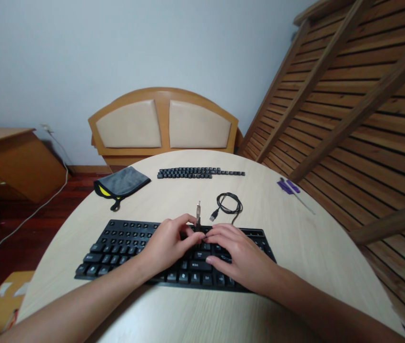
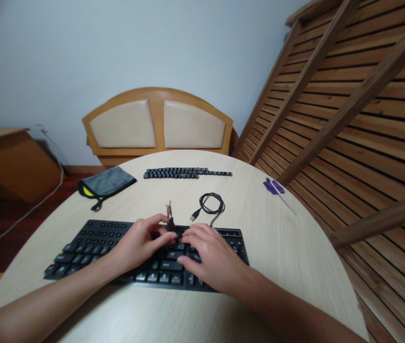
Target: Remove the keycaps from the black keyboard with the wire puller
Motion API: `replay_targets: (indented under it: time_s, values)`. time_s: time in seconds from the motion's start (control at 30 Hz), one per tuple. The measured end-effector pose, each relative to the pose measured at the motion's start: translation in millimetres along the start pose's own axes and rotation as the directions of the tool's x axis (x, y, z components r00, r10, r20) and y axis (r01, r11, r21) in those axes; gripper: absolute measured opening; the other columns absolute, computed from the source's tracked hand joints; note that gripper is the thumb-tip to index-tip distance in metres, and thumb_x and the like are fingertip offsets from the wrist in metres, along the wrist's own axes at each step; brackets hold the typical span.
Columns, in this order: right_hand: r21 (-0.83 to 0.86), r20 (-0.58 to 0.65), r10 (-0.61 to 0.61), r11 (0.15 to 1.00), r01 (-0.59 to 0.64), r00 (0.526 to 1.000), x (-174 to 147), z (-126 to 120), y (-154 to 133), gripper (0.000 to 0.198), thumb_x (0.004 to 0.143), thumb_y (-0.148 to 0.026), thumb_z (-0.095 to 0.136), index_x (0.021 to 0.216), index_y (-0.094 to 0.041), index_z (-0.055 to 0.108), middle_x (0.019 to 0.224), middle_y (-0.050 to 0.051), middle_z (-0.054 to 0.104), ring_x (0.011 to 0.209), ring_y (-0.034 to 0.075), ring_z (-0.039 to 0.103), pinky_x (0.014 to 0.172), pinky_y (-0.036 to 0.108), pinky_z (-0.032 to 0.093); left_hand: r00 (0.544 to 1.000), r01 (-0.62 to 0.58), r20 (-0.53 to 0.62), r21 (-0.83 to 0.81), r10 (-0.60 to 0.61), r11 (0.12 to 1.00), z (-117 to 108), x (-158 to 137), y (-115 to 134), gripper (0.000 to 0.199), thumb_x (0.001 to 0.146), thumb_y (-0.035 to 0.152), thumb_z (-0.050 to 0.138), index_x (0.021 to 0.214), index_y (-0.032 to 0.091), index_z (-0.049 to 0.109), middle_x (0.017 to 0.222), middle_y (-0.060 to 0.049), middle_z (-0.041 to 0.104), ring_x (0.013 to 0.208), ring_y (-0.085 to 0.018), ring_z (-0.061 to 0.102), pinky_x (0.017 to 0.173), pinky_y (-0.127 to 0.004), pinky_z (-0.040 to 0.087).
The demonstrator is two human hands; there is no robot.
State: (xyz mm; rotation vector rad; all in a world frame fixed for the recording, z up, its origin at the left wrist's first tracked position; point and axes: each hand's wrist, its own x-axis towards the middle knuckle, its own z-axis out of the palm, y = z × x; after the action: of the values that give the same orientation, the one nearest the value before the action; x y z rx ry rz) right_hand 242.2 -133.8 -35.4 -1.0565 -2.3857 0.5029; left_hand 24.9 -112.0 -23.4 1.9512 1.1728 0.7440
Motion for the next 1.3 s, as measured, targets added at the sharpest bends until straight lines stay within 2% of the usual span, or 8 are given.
replay_targets:
  time_s: [0.17, 0.33, 0.5, 0.7, 0.87, 1.07, 1.3]
  values:
    - [-0.006, 0.008, -0.001, 1.000, 0.001, 1.000, 0.2, -1.0, -0.1, 0.027, 0.087, -0.034, 0.064, 0.112, -0.024, 0.064, 0.115, 0.008, 0.065, 0.118, 0.026, 0.052, 0.100, 0.044, 0.043, 0.999, -0.031, 0.008, -0.049, 0.032, 0.998, -1.9, 2.9, 0.5, 0.017, 0.087, 0.034, 0.063, 0.089, 0.018, 0.059, 0.070, 0.001, 0.068, 0.063, -0.013, 0.059, 0.060, -0.024, 0.043]
    - [-0.017, 0.012, 0.007, 1.000, -0.006, 1.000, -0.1, -0.5, 0.6, 0.027, 0.087, -0.034, 0.064, 0.111, -0.023, 0.063, 0.115, 0.008, 0.065, 0.118, 0.025, 0.052, 0.101, 0.043, 0.043, 1.000, -0.027, 0.002, -0.033, 0.027, 0.999, -1.5, 2.7, -0.3, 0.020, 0.089, 0.037, 0.060, 0.087, 0.018, 0.054, 0.063, 0.005, 0.058, 0.055, -0.010, 0.050, 0.052, -0.021, 0.037]
    - [-0.009, 0.019, 0.008, 1.000, -0.008, 1.000, 0.5, -1.4, -1.2, 0.027, 0.087, -0.032, 0.065, 0.112, -0.021, 0.063, 0.114, 0.008, 0.065, 0.116, 0.024, 0.052, 0.100, 0.042, 0.043, 0.997, -0.038, 0.071, -0.054, 0.042, 0.998, -0.7, 0.6, 1.4, 0.020, 0.092, 0.038, 0.056, 0.090, 0.018, 0.052, 0.065, 0.003, 0.064, 0.054, -0.011, 0.053, 0.049, -0.020, 0.035]
    - [-0.006, 0.019, 0.003, 1.000, -0.003, 1.000, 0.4, -2.1, -2.1, 0.026, 0.088, -0.031, 0.064, 0.111, -0.019, 0.063, 0.115, 0.008, 0.065, 0.117, 0.023, 0.051, 0.102, 0.041, 0.041, 0.993, -0.046, 0.105, -0.050, 0.051, 0.998, -1.1, 0.1, 0.6, 0.020, 0.094, 0.039, 0.051, 0.097, 0.019, 0.050, 0.069, 0.001, 0.067, 0.058, -0.014, 0.059, 0.052, -0.022, 0.040]
    - [-0.019, -0.002, 0.011, 1.000, -0.011, 1.000, 0.7, 0.7, -0.8, 0.021, 0.092, -0.032, 0.060, 0.109, -0.021, 0.065, 0.112, 0.007, 0.066, 0.114, 0.022, 0.053, 0.099, 0.040, 0.042, 0.991, -0.058, 0.119, 0.025, 0.055, 0.998, -0.6, -0.4, -0.5, 0.018, 0.094, 0.037, 0.051, 0.094, 0.019, 0.052, 0.069, -0.001, 0.068, 0.060, -0.015, 0.061, 0.054, -0.024, 0.042]
    - [-0.055, -0.080, 0.016, 0.998, -0.020, 0.997, 2.1, 6.6, -2.3, 0.016, 0.088, -0.027, 0.065, 0.101, -0.019, 0.068, 0.104, 0.006, 0.069, 0.108, 0.023, 0.057, 0.095, 0.040, 0.045, 0.989, -0.088, 0.121, -0.005, 0.088, 0.996, 1.3, -0.8, -1.1, 0.013, 0.095, 0.032, 0.048, 0.097, 0.019, 0.051, 0.071, -0.001, 0.070, 0.063, -0.017, 0.064, 0.058, -0.025, 0.046]
    - [0.008, -0.126, 0.036, 0.999, -0.035, 0.991, 5.4, 11.7, -1.9, 0.008, 0.086, -0.021, 0.067, 0.093, -0.018, 0.069, 0.095, 0.006, 0.070, 0.100, 0.022, 0.060, 0.090, 0.036, 0.049, 0.987, -0.126, 0.100, -0.001, 0.126, 0.992, 2.3, -2.7, -1.6, 0.012, 0.096, 0.030, 0.045, 0.098, 0.019, 0.048, 0.071, -0.002, 0.068, 0.066, -0.017, 0.065, 0.064, -0.027, 0.047]
